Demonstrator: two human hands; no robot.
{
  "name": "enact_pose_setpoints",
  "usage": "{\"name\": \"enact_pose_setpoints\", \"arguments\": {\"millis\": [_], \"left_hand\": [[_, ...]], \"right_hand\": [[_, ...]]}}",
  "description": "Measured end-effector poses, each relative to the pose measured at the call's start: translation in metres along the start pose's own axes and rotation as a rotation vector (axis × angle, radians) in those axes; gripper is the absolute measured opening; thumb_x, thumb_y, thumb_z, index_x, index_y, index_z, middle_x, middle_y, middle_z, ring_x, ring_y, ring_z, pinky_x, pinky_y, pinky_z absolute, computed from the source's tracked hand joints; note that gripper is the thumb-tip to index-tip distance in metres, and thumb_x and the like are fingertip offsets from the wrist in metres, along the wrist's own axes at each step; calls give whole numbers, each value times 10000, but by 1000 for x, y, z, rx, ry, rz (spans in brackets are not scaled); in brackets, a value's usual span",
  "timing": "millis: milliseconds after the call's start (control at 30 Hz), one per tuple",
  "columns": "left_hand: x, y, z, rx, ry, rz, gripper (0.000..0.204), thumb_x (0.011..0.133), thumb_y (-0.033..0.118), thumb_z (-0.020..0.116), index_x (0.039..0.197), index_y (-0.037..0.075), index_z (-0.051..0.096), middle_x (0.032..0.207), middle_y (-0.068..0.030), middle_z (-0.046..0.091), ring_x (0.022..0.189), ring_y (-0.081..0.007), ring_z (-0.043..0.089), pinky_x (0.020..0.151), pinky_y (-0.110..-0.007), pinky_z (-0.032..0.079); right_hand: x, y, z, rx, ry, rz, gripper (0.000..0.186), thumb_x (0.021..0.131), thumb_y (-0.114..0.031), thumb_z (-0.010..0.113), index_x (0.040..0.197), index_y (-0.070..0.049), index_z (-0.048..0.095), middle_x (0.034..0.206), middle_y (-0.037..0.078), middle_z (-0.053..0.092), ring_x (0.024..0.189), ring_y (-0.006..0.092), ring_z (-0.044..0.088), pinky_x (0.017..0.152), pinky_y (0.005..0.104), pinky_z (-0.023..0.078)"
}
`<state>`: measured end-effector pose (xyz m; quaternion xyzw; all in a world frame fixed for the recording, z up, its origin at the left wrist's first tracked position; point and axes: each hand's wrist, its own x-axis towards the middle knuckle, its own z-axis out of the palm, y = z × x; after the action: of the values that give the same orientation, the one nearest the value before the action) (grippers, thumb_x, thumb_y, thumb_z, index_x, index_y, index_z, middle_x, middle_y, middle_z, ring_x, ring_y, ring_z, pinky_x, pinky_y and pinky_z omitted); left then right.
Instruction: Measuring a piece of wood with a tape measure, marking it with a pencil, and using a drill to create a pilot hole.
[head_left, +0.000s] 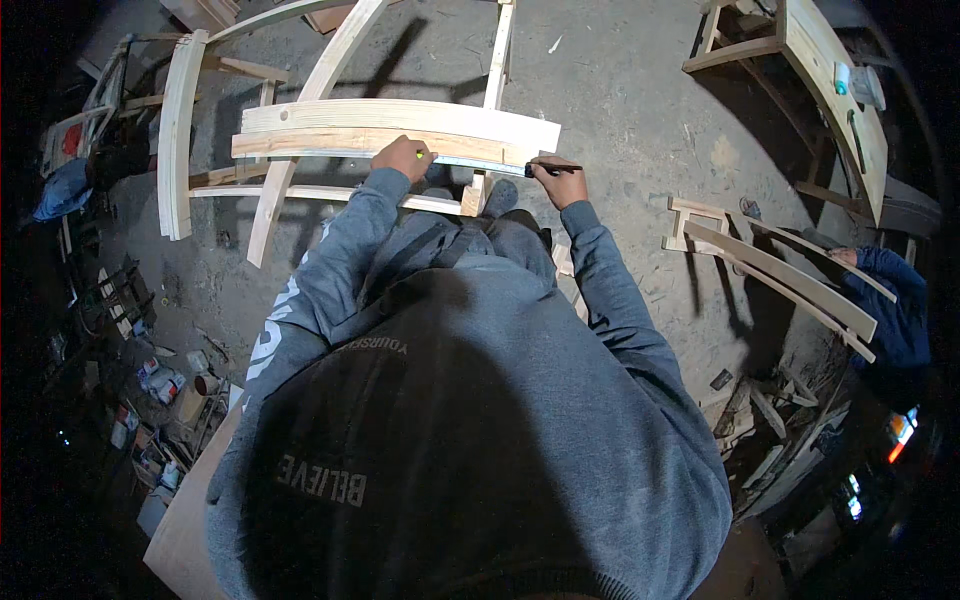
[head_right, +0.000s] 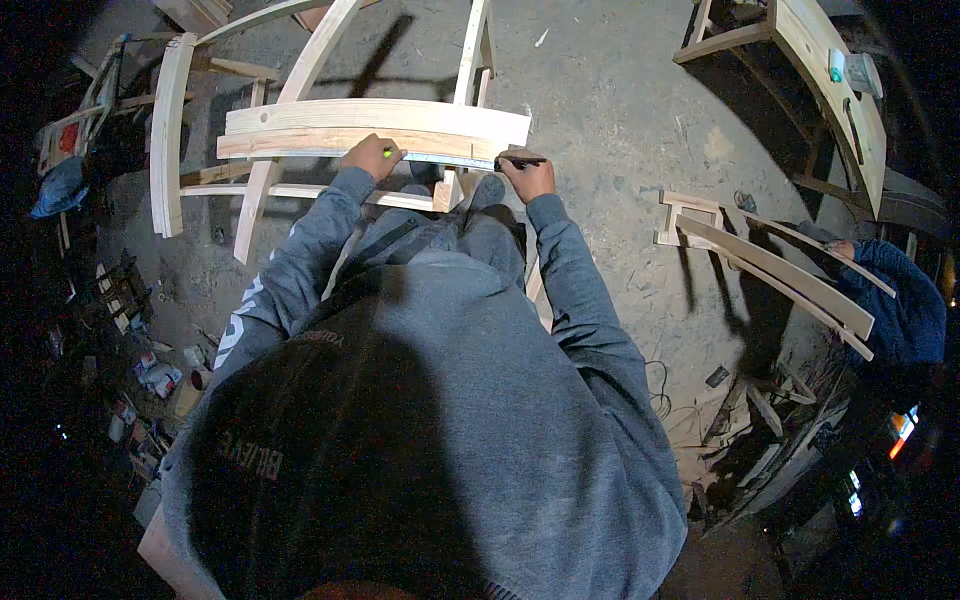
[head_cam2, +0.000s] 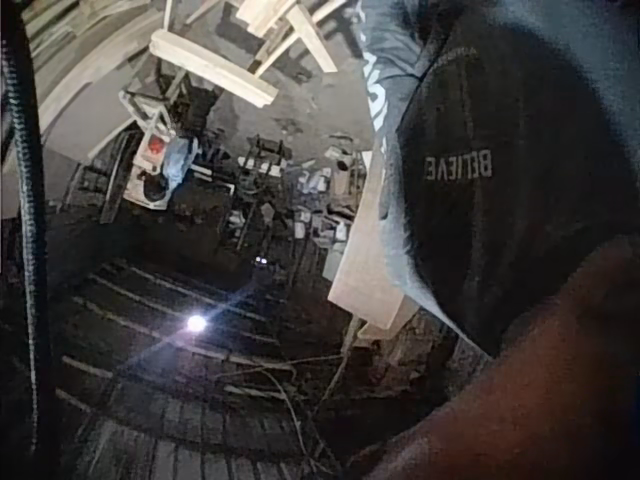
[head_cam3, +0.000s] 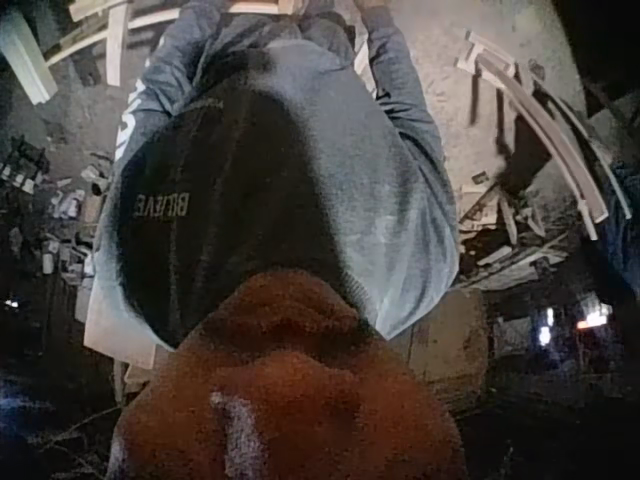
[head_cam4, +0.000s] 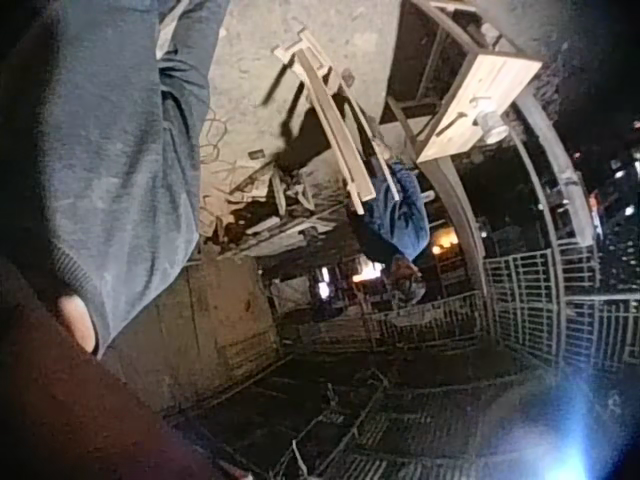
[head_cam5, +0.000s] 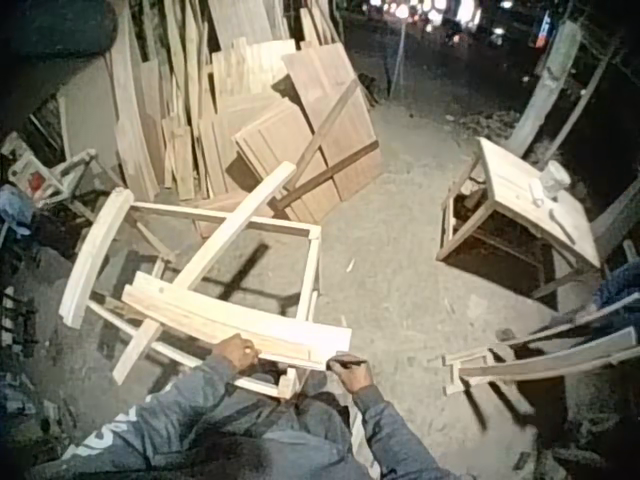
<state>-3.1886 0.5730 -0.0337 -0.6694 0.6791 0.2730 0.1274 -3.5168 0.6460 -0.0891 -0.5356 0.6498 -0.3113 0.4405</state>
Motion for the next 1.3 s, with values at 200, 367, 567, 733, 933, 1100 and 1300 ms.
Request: {"name": "enact_pose_setpoints", "arguments": {"millis": [200,367,567,733,933,1100,1300], "left_hand": [[1,0,2,13,-13,2,391,910,545,659,1065,212,791,1106,-157,692,1056,-375,679,909,-511,547],[2,-2,4,-17,26,24,393,907,539,662,1060,203,794,1111,-158,695,1056,-378,682,909,-528,545],[2,0,2,-6,-10,0,396,901,538,670,1069,202,795,1112,-158,707,1046,-378,691,899,-524,550],[1,1,0,14,3,15,386,899,536,675,1060,207,797,1104,-161,708,1045,-377,691,906,-502,551],[3,-1,3,14,21,21,376,899,535,679,1053,212,795,1093,-159,705,1037,-377,690,896,-511,551],[2,-2,4,0,29,38,386,900,541,681,1012,192,801,1041,-176,689,988,-382,687,871,-490,553],[1,-2,2,-17,16,17,370,893,541,684,1012,210,797,1064,-162,697,1017,-377,686,875,-495,553]], "right_hand": [[-4,-29,14,4,-33,-46,218,885,-207,758,1039,-55,786,1026,131,765,913,259,740,816,366,579],[5,-26,40,28,-67,-140,220,888,-195,752,1074,-80,776,1050,124,761,935,282,733,830,388,580],[11,-18,44,-68,-109,-124,228,877,-216,762,1063,-85,781,1060,116,759,956,286,729,847,406,588],[12,-25,41,-75,-114,-111,213,875,-222,756,1022,-71,785,1055,123,758,952,298,724,866,413,584],[12,-32,39,-91,-108,-134,201,866,-211,745,1009,-77,789,1029,124,760,927,305,723,856,414,581],[9,-31,43,-93,-72,-127,212,856,-205,744,1017,-73,785,1015,128,758,919,310,723,843,412,581],[9,-30,44,-103,-67,-115,219,852,-207,751,1019,-69,782,1022,129,761,913,309,726,835,408,580]]}}
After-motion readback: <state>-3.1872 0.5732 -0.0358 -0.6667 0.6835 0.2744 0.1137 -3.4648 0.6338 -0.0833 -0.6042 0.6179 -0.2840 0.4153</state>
